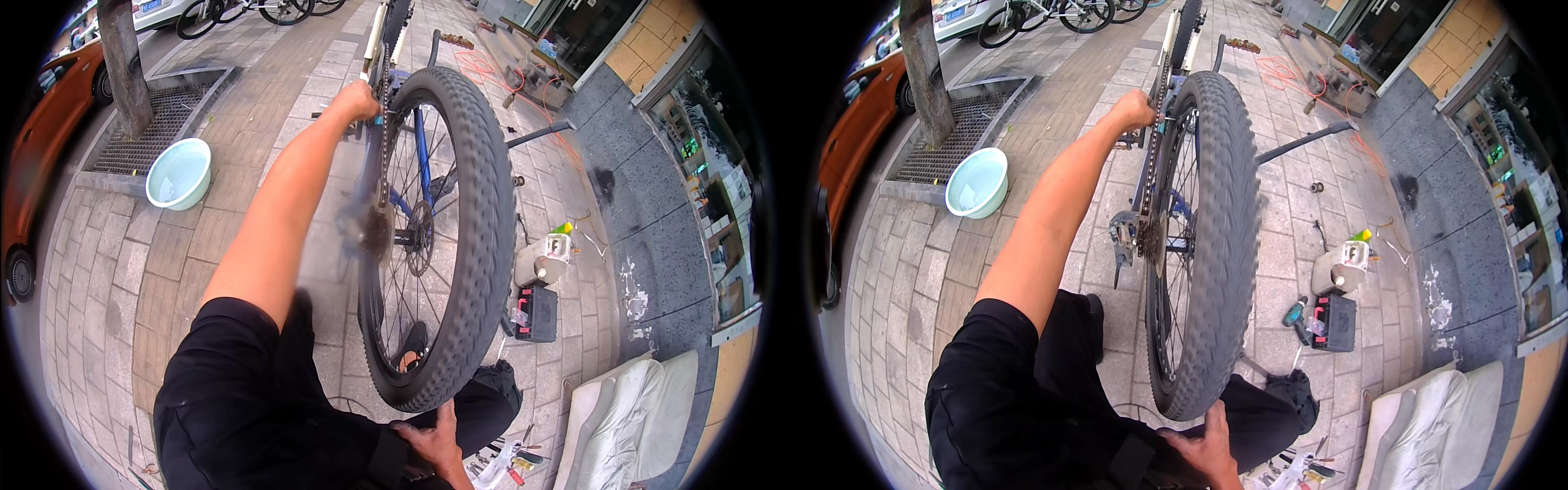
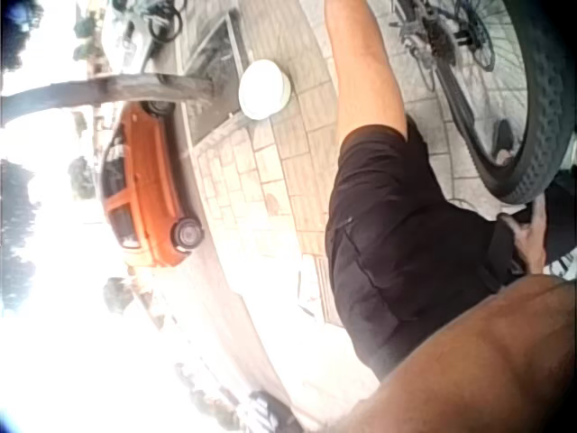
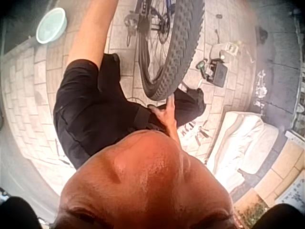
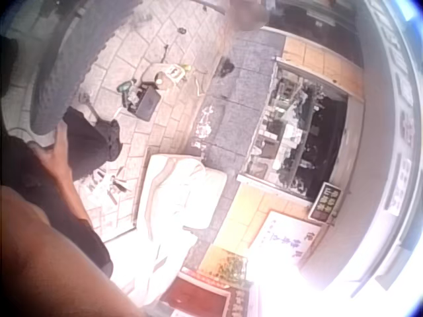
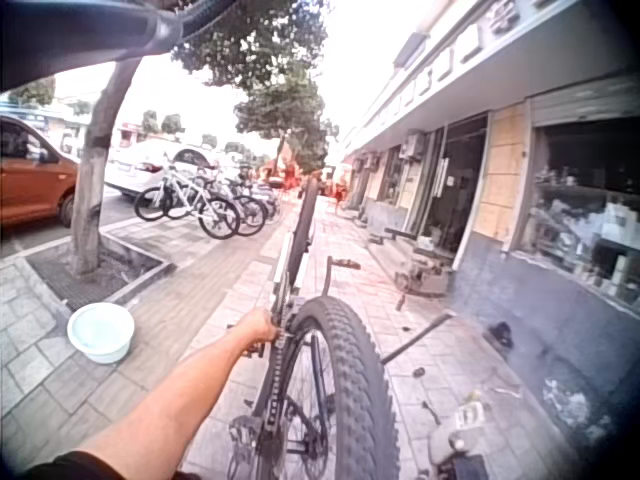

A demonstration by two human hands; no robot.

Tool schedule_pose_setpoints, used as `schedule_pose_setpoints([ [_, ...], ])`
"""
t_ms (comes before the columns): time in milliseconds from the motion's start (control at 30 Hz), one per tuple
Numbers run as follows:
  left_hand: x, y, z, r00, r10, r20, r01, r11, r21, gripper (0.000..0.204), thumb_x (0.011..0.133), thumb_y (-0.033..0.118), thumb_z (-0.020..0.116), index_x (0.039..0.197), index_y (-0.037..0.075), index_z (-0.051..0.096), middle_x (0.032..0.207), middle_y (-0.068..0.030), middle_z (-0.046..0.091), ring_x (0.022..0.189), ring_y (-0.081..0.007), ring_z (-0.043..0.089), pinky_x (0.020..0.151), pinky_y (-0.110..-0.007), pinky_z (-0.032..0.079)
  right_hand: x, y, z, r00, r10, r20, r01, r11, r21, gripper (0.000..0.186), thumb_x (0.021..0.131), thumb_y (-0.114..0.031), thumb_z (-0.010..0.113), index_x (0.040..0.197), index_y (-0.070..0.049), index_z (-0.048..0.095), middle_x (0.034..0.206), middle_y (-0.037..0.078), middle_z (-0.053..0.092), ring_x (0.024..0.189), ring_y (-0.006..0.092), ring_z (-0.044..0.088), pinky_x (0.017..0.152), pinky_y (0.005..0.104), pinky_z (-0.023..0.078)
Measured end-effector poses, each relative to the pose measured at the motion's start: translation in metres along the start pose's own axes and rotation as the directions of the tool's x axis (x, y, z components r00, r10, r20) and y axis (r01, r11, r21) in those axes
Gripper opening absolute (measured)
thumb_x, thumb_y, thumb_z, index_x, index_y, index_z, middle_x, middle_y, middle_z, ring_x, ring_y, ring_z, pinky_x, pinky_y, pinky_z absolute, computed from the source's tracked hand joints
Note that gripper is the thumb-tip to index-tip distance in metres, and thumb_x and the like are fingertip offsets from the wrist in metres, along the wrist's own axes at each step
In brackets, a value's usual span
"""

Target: The person applies glue to a bicycle tire valve, then uses a tool to adjust the tire and valve area. The person rotates the wheel and continues to manipulate the tire and valve with tools.

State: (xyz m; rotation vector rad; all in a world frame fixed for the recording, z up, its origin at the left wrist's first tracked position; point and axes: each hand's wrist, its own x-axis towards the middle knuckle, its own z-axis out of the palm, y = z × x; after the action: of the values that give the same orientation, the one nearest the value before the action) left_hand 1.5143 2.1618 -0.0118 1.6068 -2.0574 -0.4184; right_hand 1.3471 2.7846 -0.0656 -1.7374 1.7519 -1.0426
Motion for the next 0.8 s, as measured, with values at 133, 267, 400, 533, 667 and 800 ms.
schedule_pose_setpoints([
  [133,0.0,0.001,0.0,1.0,-0.01,-0.01,0.01,1.0,-0.009,0.048,0.08,0.043,0.086,0.1,0.0,0.079,0.102,-0.027,0.075,0.099,-0.0393,0.074,0.089,-0.045,0.057,0.002,-0.003,-0.001,0.999,-0.03,-0.015,0.03,1.0,-0.01,0.092,0.067,-0.036,0.1,0.137,0.002,0.054,0.125,0.023,0.06,0.113,0.0401,0.062,0.096,0.047,0.051],
  [267,0.002,0.0,0.001,1.0,-0.014,0.002,0.014,1.0,0.01,0.049,0.08,0.043,0.087,0.101,-0.001,0.079,0.103,-0.0268,0.075,0.099,-0.0388,0.074,0.089,-0.044,0.057,0.005,-0.005,-0.002,0.994,-0.097,-0.058,0.094,0.994,-0.049,0.096,0.066,-0.04,0.1,0.137,0.004,0.053,0.127,0.023,0.061,0.113,0.0403,0.062,0.096,0.0473,0.052],
  [400,0.004,-0.001,0.002,1.0,-0.026,0.011,0.026,1.0,-0.002,0.048,0.08,0.044,0.086,0.1,0.001,0.079,0.102,-0.0261,0.075,0.099,-0.0384,0.074,0.089,-0.044,0.057,0.007,-0.005,0.0,0.981,-0.128,-0.149,0.122,0.991,-0.046,0.099,0.065,-0.044,0.1,0.137,0.006,0.053,0.129,0.024,0.061,0.113,0.04,0.062,0.096,0.0473,0.052],
  [533,0.006,-0.006,0.005,1.0,-0.028,-0.01,0.029,1.0,0.011,0.046,0.079,0.044,0.086,0.099,0.002,0.08,0.1,-0.0251,0.076,0.097,-0.0385,0.074,0.089,-0.045,0.057,0.009,-0.005,0.004,0.972,-0.108,-0.207,0.11,0.994,0.0,0.091,0.068,-0.043,0.098,0.132,0.007,0.057,0.126,0.024,0.062,0.112,0.0398,0.063,0.096,0.047,0.052],
  [667,0.006,-0.004,0.003,1.0,-0.008,0.007,0.008,1.0,0.002,0.047,0.079,0.043,0.085,0.099,0.001,0.08,0.1,-0.0255,0.076,0.096,-0.039,0.074,0.088,-0.045,0.057,0.006,0.008,0.009,0.993,-0.078,-0.094,0.077,0.997,-0.008,0.067,0.078,-0.036,0.092,0.125,0.003,0.066,0.127,0.022,0.066,0.115,0.0384,0.065,0.097,0.0449,0.051],
  [800,-0.001,0.005,-0.005,0.997,-0.045,0.055,0.045,0.999,0.003,0.046,0.08,0.036,0.081,0.106,-0.001,0.078,0.112,-0.0266,0.073,0.108,-0.0388,0.072,0.094,-0.044,0.057,-0.012,0.051,0.034,0.998,0.014,0.068,-0.014,1.0,-0.002,0.043,0.084,-0.027,0.085,0.118,-0.003,0.073,0.126,0.021,0.07,0.116,0.0379,0.067,0.099,0.0444,0.051],
])
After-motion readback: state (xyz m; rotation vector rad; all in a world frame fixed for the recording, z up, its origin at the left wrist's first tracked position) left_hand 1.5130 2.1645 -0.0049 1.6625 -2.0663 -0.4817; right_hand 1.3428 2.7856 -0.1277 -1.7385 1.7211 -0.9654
